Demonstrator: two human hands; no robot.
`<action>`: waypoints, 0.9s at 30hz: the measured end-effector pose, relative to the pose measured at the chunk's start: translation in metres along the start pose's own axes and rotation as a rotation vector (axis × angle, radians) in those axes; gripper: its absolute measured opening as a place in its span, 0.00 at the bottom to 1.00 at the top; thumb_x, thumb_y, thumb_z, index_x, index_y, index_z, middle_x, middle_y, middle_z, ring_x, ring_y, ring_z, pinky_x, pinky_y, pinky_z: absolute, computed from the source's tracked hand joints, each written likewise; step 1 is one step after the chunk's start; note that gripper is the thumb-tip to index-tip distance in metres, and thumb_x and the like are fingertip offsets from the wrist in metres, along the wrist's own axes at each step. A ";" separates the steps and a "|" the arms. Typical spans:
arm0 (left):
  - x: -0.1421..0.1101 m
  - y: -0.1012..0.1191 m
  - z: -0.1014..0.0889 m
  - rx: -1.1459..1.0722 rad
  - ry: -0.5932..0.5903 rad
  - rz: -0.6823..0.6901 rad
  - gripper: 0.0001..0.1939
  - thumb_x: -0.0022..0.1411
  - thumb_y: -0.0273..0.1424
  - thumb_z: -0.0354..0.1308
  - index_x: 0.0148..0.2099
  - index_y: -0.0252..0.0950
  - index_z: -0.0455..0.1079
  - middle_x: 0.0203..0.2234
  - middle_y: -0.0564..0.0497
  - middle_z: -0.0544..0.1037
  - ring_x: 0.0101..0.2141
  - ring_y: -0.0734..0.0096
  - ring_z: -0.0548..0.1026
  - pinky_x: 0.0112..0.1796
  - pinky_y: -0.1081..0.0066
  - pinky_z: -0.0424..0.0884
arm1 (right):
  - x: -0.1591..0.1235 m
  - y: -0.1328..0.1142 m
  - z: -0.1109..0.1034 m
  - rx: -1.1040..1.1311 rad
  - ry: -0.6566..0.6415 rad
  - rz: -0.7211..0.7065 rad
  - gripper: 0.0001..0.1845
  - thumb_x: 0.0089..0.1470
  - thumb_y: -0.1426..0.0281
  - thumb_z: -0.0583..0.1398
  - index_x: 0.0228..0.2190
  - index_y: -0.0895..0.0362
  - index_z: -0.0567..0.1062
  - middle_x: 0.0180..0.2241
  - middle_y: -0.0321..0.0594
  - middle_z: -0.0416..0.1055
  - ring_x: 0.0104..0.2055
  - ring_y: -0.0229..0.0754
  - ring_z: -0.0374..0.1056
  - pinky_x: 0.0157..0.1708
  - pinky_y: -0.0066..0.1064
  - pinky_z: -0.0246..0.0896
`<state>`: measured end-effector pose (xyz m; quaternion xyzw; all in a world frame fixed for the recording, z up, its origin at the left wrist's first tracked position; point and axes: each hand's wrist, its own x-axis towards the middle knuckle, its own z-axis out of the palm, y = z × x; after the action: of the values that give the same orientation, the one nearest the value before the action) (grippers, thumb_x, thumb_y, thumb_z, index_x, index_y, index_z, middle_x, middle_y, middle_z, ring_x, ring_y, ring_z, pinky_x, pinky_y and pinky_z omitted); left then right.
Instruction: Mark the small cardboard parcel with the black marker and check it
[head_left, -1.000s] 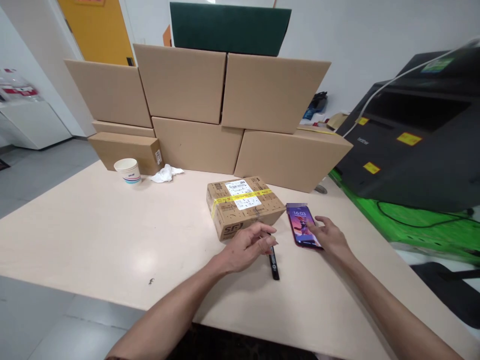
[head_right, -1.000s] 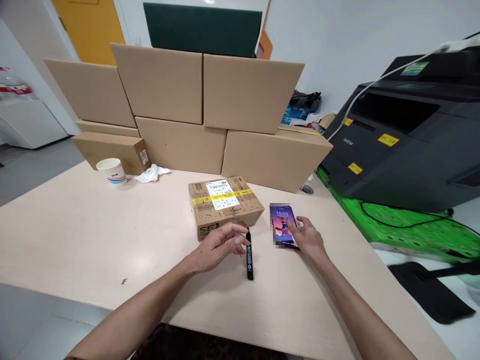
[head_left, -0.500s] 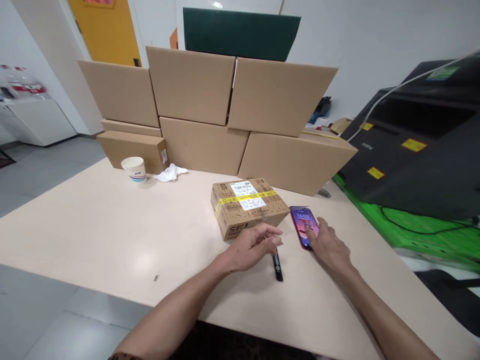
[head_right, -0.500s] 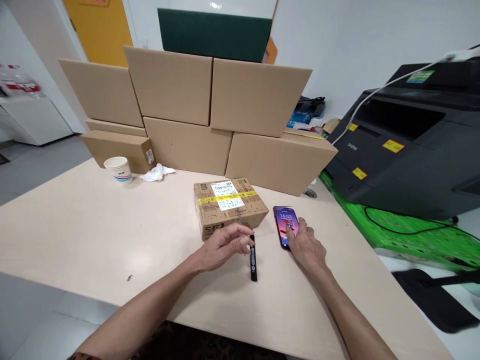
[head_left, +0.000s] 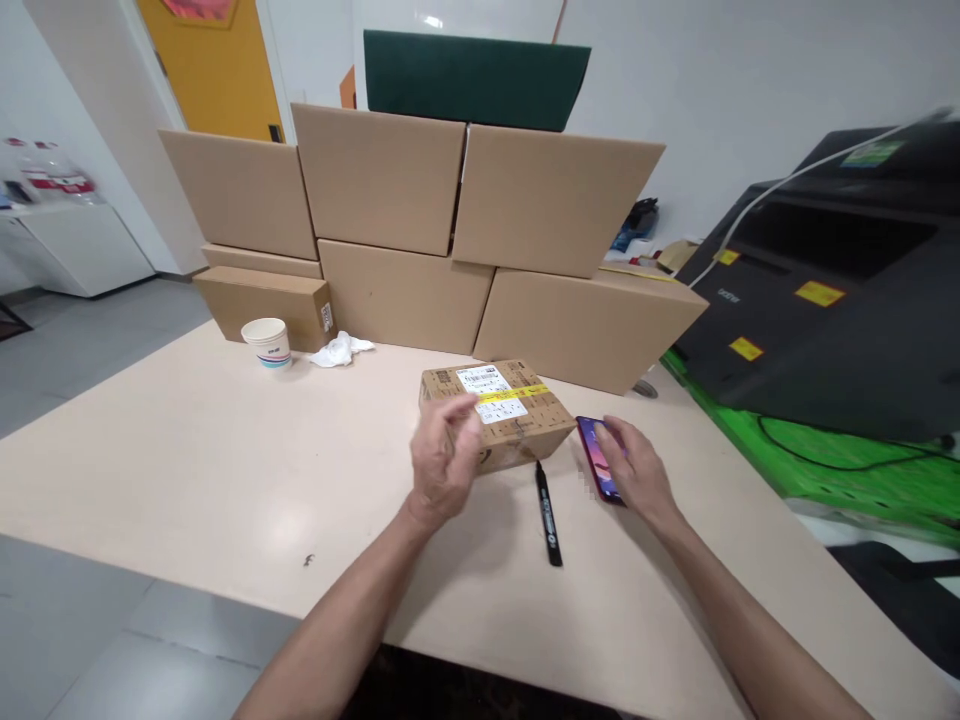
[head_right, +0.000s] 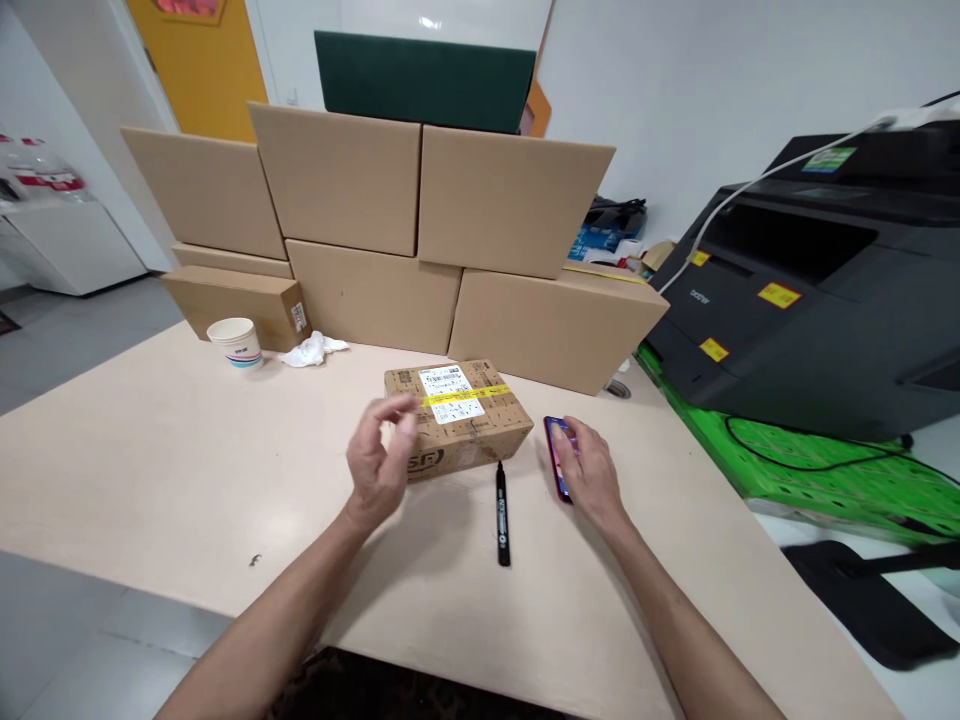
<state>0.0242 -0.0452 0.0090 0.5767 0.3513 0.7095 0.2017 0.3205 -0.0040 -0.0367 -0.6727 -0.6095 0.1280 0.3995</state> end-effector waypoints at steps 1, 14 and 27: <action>0.007 -0.005 -0.004 0.085 0.100 -0.034 0.16 0.68 0.39 0.58 0.55 0.39 0.74 0.50 0.42 0.79 0.53 0.56 0.75 0.55 0.54 0.71 | 0.006 -0.005 0.005 0.056 -0.015 0.017 0.41 0.56 0.37 0.51 0.50 0.58 0.77 0.54 0.57 0.76 0.57 0.61 0.69 0.61 0.54 0.60; 0.033 -0.037 -0.019 -0.330 0.012 -0.466 0.35 0.56 0.37 0.69 0.64 0.44 0.64 0.65 0.44 0.69 0.64 0.53 0.67 0.62 0.55 0.66 | 0.038 -0.080 0.049 0.925 -0.208 0.054 0.31 0.45 0.39 0.67 0.41 0.49 0.82 0.51 0.40 0.81 0.58 0.52 0.72 0.57 0.43 0.65; 0.039 -0.038 -0.026 -0.251 0.063 -0.598 0.29 0.65 0.57 0.56 0.57 0.44 0.75 0.62 0.48 0.75 0.64 0.51 0.68 0.57 0.57 0.68 | 0.029 -0.081 0.049 0.957 -0.168 0.040 0.24 0.55 0.45 0.63 0.42 0.49 0.81 0.51 0.39 0.80 0.54 0.48 0.72 0.51 0.40 0.63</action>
<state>-0.0148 0.0002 0.0053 0.3963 0.4208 0.6741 0.4599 0.2368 0.0365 -0.0029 -0.4123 -0.4993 0.4556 0.6108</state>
